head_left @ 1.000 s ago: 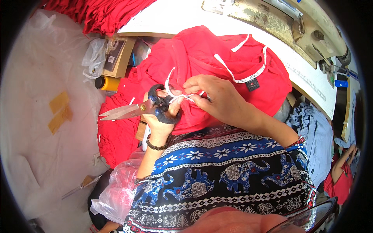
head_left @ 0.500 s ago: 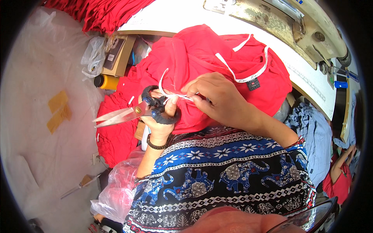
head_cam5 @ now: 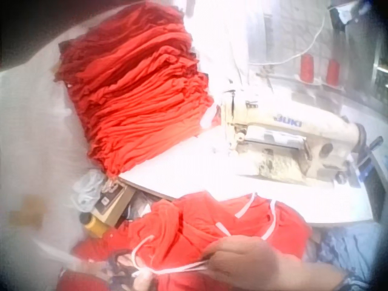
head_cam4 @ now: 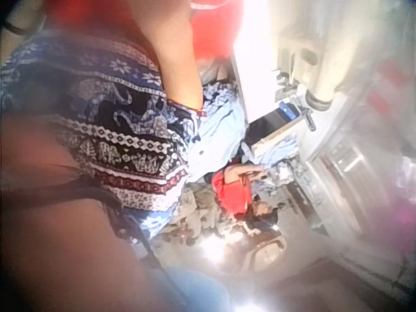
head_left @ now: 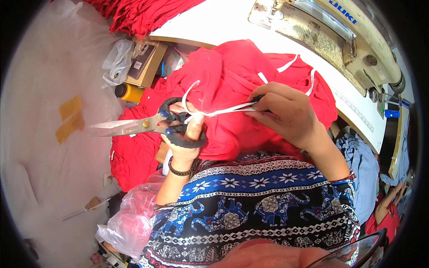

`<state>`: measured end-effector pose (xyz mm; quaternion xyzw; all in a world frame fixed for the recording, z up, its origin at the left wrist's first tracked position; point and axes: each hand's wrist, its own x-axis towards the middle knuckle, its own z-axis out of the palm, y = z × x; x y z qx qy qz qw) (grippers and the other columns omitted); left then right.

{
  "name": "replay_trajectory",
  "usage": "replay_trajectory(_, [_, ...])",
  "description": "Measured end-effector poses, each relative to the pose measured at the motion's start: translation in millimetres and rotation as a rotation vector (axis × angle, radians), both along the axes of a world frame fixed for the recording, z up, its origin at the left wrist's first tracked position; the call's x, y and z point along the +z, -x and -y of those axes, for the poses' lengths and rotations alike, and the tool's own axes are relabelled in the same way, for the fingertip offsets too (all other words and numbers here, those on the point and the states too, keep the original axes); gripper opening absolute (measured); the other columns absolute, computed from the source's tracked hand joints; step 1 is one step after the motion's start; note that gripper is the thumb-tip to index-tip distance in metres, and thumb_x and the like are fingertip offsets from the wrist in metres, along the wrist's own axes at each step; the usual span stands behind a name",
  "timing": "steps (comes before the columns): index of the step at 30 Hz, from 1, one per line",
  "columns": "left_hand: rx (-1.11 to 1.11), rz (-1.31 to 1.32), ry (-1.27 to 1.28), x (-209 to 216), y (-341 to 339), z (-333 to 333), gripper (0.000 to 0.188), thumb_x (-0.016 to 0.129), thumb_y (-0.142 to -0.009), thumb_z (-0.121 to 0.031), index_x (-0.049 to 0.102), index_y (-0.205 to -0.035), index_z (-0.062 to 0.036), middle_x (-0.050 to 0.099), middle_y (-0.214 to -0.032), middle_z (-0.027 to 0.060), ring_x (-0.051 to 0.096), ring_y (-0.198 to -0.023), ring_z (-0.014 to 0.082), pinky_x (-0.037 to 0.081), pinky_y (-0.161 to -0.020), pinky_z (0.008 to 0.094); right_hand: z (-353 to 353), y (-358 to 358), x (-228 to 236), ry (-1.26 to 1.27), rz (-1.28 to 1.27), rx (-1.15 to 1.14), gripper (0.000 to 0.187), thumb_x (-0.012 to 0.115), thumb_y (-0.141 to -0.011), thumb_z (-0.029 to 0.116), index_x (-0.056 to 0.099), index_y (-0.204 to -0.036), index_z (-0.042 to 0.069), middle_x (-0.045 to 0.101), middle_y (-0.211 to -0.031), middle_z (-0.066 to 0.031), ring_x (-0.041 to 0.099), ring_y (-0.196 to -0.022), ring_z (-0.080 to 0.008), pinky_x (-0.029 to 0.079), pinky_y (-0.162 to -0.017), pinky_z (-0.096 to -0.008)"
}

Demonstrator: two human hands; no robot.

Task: The person uses shears to cut white tags off the collars of red shirts, handling the shirts one at a time and placing the trimmed shirts back onto a pile.

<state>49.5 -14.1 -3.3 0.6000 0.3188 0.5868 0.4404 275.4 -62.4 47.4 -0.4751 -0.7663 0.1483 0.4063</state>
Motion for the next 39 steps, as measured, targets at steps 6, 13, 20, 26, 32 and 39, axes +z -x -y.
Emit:
replay_trajectory(6, [-0.026, -0.07, 0.063, -10.8, -10.1, -2.5, 0.031, 0.074, -0.077, 0.0, 0.05, -0.096, -0.0024, 0.056, -0.089, 0.0048, 0.054, -0.077, 0.0118, 0.045, -0.07, 0.0263, -10.9, 17.0, -4.4, -0.021, 0.149, -0.108, 0.032, 0.073, -0.074, 0.025, 0.06, -0.1, 0.01, 0.06, -0.107, -0.0046, 0.054, -0.105, -0.0243, 0.033, -0.098, -0.0464])
replay_trajectory(13, [-0.087, -0.055, 0.059, -13.3, -5.2, -3.9, 0.031, 0.075, -0.077, -0.002, 0.049, -0.093, -0.0021, 0.062, -0.086, 0.0088, 0.059, -0.076, 0.0147, 0.048, -0.072, 0.0279, -23.7, 29.2, -30.2, 0.055, 0.03, 0.054, 0.015, 0.067, -0.08, 0.018, 0.064, -0.094, 0.013, 0.061, -0.086, -0.0016, 0.058, -0.087, -0.0201, 0.034, -0.095, -0.0455])
replay_trajectory(20, [-0.064, -0.174, -0.015, -19.4, -4.1, -5.0, 0.032, 0.075, -0.076, -0.004, 0.048, -0.093, 0.0001, 0.066, -0.085, 0.0142, 0.066, -0.079, 0.0208, 0.052, -0.074, 0.0317, -21.8, 30.2, -29.9, 0.037, 0.043, 0.021, 0.011, 0.066, -0.081, 0.017, 0.066, -0.092, 0.013, 0.061, -0.082, -0.0005, 0.058, -0.084, -0.0177, 0.032, -0.098, -0.0442])
replay_trajectory(26, [-0.031, -0.179, -0.12, -18.7, -5.3, -5.8, 0.032, 0.075, -0.077, -0.004, 0.049, -0.095, -0.0012, 0.065, -0.082, 0.011, 0.064, -0.075, 0.019, 0.051, -0.069, 0.0296, -21.8, 29.9, -29.7, 0.034, 0.1, 0.012, 0.01, 0.066, -0.082, 0.017, 0.066, -0.091, 0.012, 0.06, -0.081, -0.0006, 0.057, -0.082, -0.0173, 0.031, -0.1, -0.0443])
replay_trajectory(32, [-0.075, -0.106, 0.011, -19.7, -6.5, -6.2, 0.027, 0.075, -0.077, -0.004, 0.053, -0.093, -0.0014, 0.065, -0.082, 0.0082, 0.063, -0.073, 0.0162, 0.049, -0.068, 0.0272, -22.1, 26.1, -32.4, 0.108, -0.017, 0.028, 0.01, 0.069, -0.08, 0.017, 0.066, -0.088, 0.012, 0.053, -0.073, -0.0013, 0.054, -0.076, -0.017, 0.03, -0.097, -0.0409])
replay_trajectory(39, [-0.123, -0.052, 0.106, -19.4, -4.5, -3.3, 0.04, 0.077, -0.074, -0.002, 0.046, -0.099, -0.0026, 0.062, -0.084, 0.0086, 0.062, -0.078, 0.0154, 0.049, -0.072, 0.0263, -23.5, 23.8, -32.2, 0.122, -0.048, 0.068, 0.012, 0.07, -0.079, 0.018, 0.066, -0.088, 0.011, 0.046, -0.068, -0.0015, 0.049, -0.069, -0.0165, 0.03, -0.092, -0.0382])
